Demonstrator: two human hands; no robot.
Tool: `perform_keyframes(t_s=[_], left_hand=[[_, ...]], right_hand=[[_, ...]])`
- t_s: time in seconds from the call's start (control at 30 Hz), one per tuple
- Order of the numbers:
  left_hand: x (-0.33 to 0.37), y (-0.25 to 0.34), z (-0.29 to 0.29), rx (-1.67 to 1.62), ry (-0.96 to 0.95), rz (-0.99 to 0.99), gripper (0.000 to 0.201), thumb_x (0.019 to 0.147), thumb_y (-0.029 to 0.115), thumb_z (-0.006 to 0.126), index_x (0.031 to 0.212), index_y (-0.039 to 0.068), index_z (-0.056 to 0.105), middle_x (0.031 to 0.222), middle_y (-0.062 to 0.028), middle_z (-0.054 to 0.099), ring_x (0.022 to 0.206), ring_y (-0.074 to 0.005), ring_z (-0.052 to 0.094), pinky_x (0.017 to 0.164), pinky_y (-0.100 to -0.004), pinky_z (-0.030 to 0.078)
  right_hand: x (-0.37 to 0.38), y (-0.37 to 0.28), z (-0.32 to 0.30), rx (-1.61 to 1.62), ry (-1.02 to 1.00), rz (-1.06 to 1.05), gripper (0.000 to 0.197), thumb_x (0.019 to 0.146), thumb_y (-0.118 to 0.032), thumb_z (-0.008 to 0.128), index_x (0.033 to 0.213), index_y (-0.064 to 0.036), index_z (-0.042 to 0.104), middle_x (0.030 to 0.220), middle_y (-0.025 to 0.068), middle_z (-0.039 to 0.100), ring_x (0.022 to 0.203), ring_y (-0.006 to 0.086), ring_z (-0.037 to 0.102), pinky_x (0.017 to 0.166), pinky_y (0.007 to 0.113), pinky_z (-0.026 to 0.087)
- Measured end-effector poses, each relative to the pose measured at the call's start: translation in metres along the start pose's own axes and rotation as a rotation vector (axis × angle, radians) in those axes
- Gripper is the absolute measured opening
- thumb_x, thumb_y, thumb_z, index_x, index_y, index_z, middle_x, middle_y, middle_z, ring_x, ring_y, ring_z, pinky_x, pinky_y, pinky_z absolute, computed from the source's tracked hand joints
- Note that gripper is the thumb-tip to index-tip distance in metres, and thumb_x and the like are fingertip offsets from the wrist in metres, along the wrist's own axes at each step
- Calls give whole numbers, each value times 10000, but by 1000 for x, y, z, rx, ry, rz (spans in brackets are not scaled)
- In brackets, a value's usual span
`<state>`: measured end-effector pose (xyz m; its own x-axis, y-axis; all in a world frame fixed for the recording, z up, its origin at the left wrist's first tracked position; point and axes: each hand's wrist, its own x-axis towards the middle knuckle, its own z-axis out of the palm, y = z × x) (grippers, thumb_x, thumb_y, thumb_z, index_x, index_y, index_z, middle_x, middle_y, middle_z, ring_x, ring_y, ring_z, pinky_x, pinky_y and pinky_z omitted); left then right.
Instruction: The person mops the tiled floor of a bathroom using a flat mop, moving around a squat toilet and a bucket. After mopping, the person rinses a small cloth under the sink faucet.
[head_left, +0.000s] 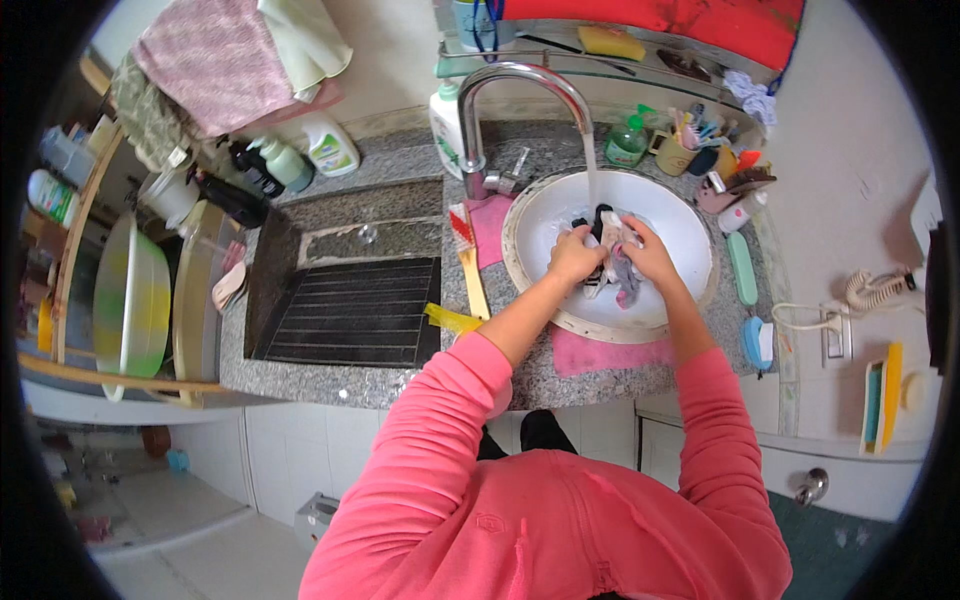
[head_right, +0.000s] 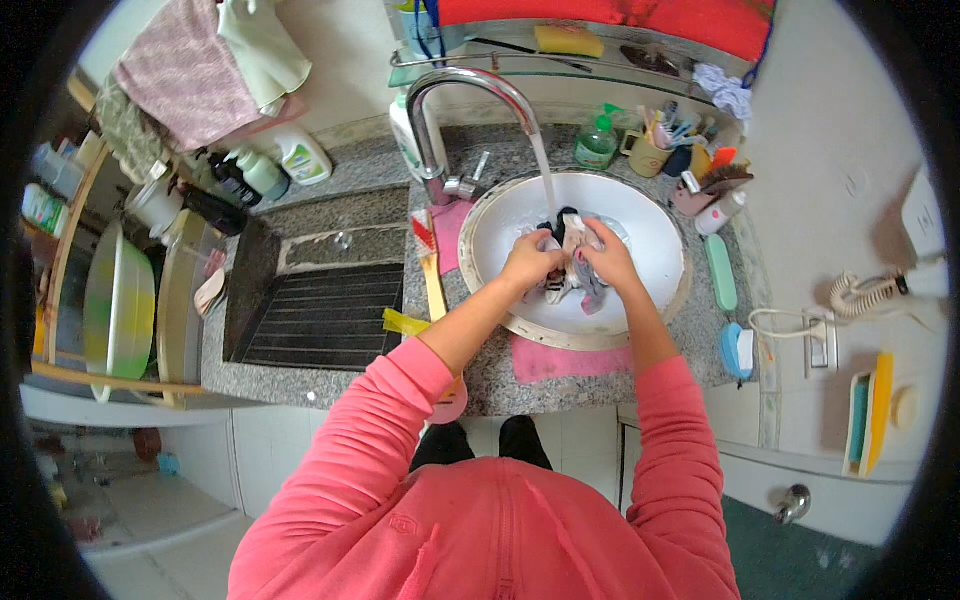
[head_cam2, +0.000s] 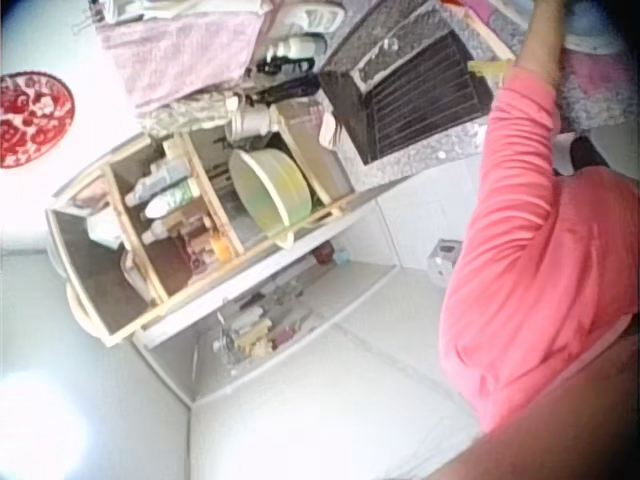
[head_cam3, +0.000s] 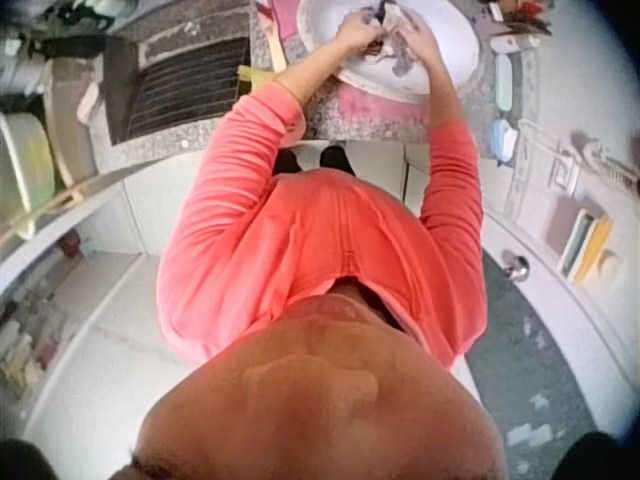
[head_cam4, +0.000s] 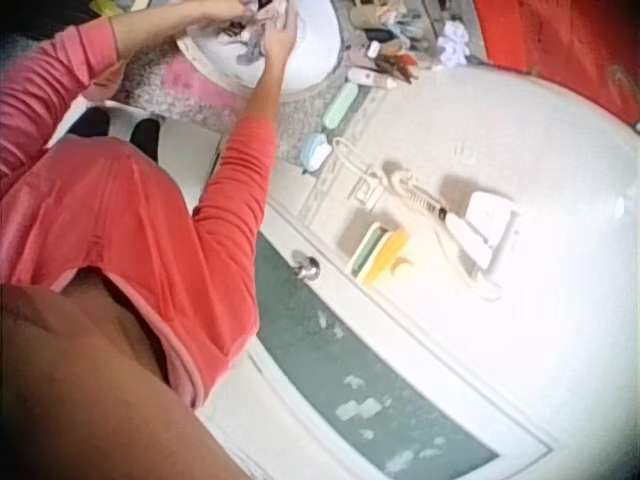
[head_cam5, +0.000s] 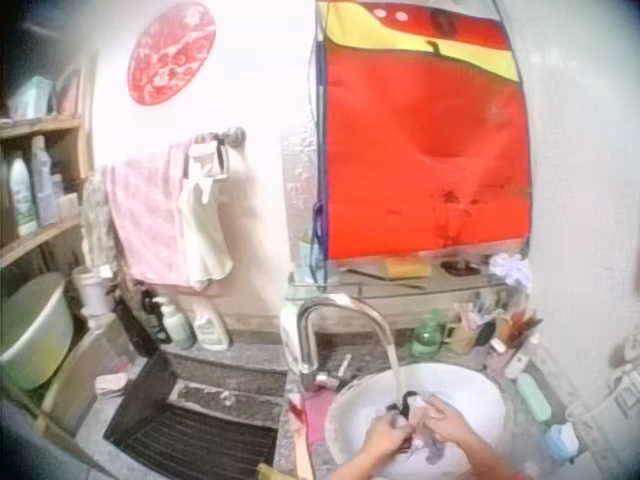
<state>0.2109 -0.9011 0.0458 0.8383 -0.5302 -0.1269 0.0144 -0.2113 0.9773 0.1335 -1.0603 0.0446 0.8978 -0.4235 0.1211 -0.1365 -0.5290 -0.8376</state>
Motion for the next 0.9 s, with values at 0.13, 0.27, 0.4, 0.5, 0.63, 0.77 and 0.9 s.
perform_keyframes(t_s=[0.13, 0.27, 0.4, 0.5, 0.63, 0.77, 0.9], left_hand=[[-14, 21, -46, 107, -21, 97, 415, 698, 219, 635, 1057, 14, 604, 1168, -212, 513, 1028, -321, 543, 877, -344, 434], [-34, 42, -104, 135, -74, 333, 322, 785, 168, 600, 1089, 61, 598, 1090, -69, 584, 1029, -189, 535, 881, -297, 419], [-60, 21, -212, -79, 105, 135, 238, 827, 89, 559, 1056, 42, 605, 943, -39, 619, 907, -113, 562, 805, -255, 441], [-54, -50, -301, 232, 364, 41, 229, 775, 164, 584, 966, 52, 642, 905, -116, 617, 803, -194, 586, 734, -301, 466], [-45, -153, -383, 852, 380, -407, 382, 769, 202, 551, 1149, 217, 575, 1133, -174, 528, 1048, -337, 519, 898, -418, 426], [0, -195, -406, 958, 276, -633, 424, 799, 192, 527, 1218, 258, 522, 1338, -125, 342, 1228, -319, 329, 961, -461, 333], [47, -240, -430, 1081, 327, -563, 412, 820, 187, 518, 1227, 251, 515, 1355, -115, 316, 1253, -304, 286, 985, -461, 283]], right_hand=[[12, -24, 17, -382, -91, -210, 396, 721, -101, 535, 1116, -109, 566, 1127, 116, 558, 1031, 324, 519, 875, 373, 429], [21, -61, 30, -181, -132, -282, 352, 743, -102, 535, 1092, -93, 574, 1072, 125, 592, 966, 281, 574, 829, 351, 448], [30, -115, 32, -67, -72, -190, 261, 782, -84, 536, 1036, -64, 593, 886, 110, 642, 830, 200, 619, 738, 295, 471], [34, -117, 28, 0, -114, -150, 201, 826, -77, 520, 1007, -30, 594, 862, 75, 634, 815, 153, 603, 736, 262, 458], [19, -134, 52, -37, -191, -75, 175, 839, -71, 540, 993, -10, 596, 914, 77, 624, 858, 145, 585, 756, 245, 445], [-1, -153, 64, -227, -265, -27, 169, 853, -52, 519, 997, -6, 593, 949, 65, 595, 888, 135, 554, 782, 238, 426], [-16, -167, 72, -294, -247, 15, 164, 853, -36, 504, 988, 7, 587, 957, 66, 583, 926, 147, 540, 828, 247, 406]])
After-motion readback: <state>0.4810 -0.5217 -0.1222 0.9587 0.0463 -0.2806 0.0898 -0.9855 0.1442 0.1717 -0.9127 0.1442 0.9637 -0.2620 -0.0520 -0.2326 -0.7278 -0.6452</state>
